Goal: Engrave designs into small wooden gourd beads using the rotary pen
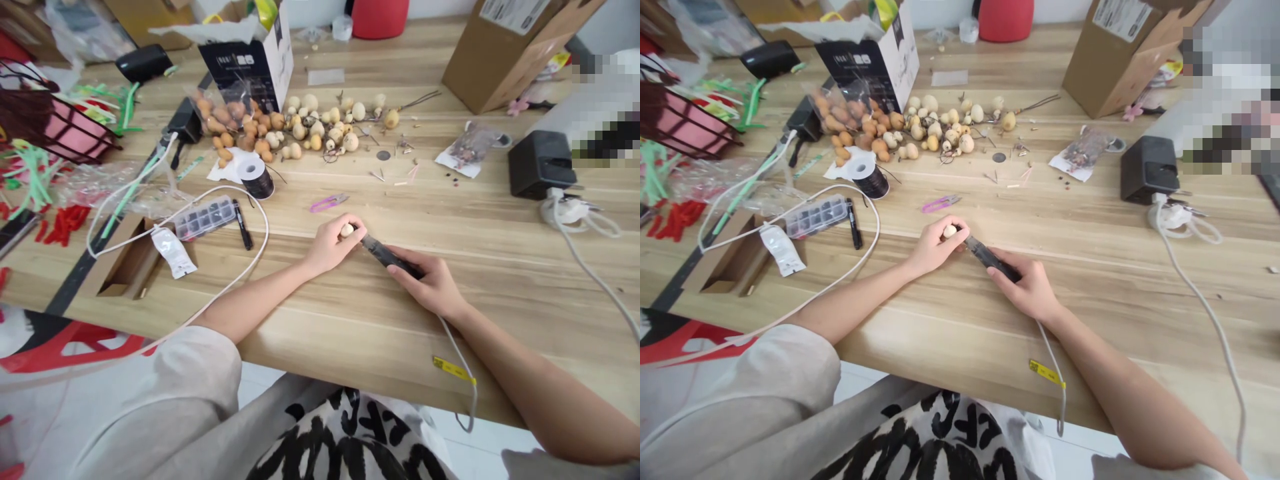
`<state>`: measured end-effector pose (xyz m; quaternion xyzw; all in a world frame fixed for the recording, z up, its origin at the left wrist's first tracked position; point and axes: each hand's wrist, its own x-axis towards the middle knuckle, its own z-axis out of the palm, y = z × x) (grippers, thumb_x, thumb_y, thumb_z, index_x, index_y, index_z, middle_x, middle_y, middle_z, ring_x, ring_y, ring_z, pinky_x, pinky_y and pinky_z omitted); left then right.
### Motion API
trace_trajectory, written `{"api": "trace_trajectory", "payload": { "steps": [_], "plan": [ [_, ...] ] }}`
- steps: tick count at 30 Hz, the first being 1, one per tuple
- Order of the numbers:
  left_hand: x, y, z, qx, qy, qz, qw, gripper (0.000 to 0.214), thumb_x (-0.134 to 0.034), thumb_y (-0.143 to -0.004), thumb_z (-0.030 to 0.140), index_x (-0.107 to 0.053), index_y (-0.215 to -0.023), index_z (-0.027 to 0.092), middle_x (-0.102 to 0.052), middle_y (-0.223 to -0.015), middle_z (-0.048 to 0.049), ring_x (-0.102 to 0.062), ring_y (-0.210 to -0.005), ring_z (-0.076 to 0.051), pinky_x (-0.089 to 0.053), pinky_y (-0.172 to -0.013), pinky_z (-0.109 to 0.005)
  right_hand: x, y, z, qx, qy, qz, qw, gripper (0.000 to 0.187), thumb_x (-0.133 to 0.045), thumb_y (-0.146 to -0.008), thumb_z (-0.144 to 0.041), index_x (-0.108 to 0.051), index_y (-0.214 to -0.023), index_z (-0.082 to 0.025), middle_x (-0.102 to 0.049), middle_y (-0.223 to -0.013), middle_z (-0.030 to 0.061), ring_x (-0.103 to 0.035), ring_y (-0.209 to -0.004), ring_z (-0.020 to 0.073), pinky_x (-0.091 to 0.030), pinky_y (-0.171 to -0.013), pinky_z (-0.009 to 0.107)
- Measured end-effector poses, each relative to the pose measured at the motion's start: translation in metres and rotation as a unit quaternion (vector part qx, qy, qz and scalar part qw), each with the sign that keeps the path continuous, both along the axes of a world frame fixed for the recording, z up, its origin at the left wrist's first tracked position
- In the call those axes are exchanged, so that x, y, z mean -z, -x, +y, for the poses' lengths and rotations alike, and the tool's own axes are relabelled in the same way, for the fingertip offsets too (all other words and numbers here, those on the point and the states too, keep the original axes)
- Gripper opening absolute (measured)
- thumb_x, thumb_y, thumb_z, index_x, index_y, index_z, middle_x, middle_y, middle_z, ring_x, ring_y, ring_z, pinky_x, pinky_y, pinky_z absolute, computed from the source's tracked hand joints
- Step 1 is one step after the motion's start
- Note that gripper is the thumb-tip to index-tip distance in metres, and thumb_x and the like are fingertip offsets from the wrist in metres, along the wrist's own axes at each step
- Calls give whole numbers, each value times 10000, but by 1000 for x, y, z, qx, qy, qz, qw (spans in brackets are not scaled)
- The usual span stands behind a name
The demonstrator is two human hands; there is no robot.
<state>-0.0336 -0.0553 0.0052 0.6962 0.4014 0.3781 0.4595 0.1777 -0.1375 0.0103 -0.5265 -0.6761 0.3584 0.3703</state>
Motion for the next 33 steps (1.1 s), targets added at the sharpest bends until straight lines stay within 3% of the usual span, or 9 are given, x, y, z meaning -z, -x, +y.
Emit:
{"api": "trace_trajectory", "payload": {
  "steps": [7, 13, 20, 33],
  "plan": [
    [1, -1, 2, -3, 40, -55, 998, 273, -632, -879, 397, -658, -927, 130, -653, -935, -63, -639, -738, -109, -558, -606, -199, 1, 1, 0, -3, 0, 6, 1000, 397, -627, -902, -323, -719, -1244, -143, -750, -1212, 89, -736, -1078, 307, -585, -947, 397],
    [6, -1, 4, -13, 104, -102, 989, 377, -651, -875, 450, -678, -1091, 142, -641, -1032, -75, -618, -747, -82, -582, -623, -181, 2, 0, 0, -1, -1, 20, 1000, 388, -643, -895, -329, -729, -1234, -162, -749, -1215, 92, -730, -1095, 310, -581, -967, 405],
    [8, -1, 9, -44, 123, -128, 983, 372, -650, -885, 451, -665, -1116, 160, -637, -942, -42, -549, -648, -45, -540, -578, -155, 1, -1, 0, -6, 8, 17, 1000, 388, -619, -904, -321, -723, -1244, -166, -750, -1214, 78, -733, -1092, 306, -581, -968, 410],
    [6, 0, 9, -47, 108, -124, 985, 358, -653, -872, 476, -647, -1059, 171, -603, -863, -21, -550, -683, -67, -547, -605, -172, 1, -1, 0, -2, 0, 12, 1000, 406, -625, -899, -331, -723, -1251, -152, -751, -1209, 91, -731, -1094, 317, -578, -976, 416]
  ]
}}
